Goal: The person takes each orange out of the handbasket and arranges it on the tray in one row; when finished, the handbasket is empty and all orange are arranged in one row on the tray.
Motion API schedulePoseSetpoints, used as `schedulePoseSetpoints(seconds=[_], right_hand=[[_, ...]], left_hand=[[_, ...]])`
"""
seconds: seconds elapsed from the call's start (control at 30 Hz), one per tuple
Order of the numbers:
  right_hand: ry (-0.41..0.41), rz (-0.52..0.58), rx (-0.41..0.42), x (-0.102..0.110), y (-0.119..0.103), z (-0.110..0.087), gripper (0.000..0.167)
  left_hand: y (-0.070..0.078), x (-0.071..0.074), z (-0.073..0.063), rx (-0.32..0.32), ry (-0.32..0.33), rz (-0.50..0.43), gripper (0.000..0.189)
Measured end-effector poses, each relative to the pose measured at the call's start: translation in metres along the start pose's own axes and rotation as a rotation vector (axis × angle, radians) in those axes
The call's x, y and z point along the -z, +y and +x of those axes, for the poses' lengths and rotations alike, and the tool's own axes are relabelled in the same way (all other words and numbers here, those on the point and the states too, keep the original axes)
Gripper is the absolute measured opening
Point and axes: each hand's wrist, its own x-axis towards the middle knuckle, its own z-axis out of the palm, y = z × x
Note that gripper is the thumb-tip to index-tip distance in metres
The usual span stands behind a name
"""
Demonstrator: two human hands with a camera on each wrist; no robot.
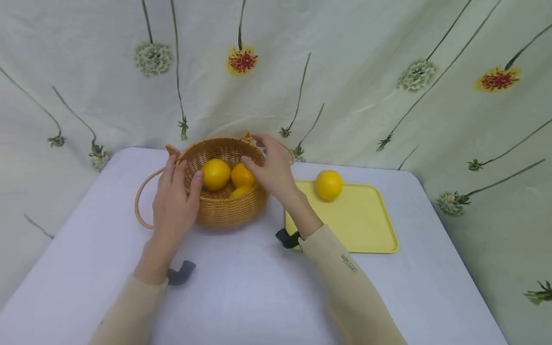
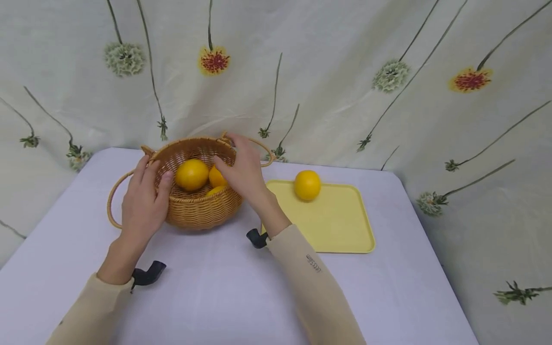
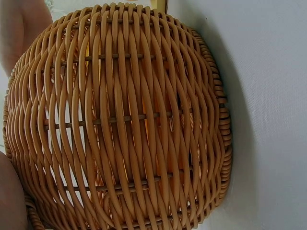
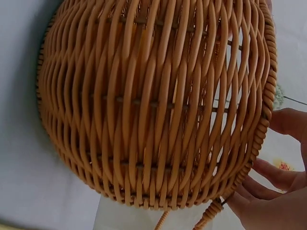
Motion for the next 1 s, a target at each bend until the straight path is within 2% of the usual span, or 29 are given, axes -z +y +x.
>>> schedulePoseSetpoints(seconds=[0.23, 0.47, 0.7, 1.0], right_hand=[[-0.163, -0.077, -0.045, -0.019, -0.015, 0.027, 0.057], [-0.346, -0.18, -0.162, -0.047, -0.021, 0.049, 0.062], [-0.421, -0.246, -0.253, -0.08, -0.021, 0.064, 0.071], [-0.481, -0.284, -0.271, -0.088, -0.022, 0.073, 0.064]], left_hand=[[0.001, -0.001, 0.003, 0.003, -0.007, -0.002, 0.075], [0.003, -0.002, 0.003, -0.001, -0.017, 0.006, 0.075], [0.001, 0.001, 0.002, -0.003, 0.005, 0.004, 0.074], [0.0, -0.002, 0.001, -0.01, 0.009, 0.011, 0.074]])
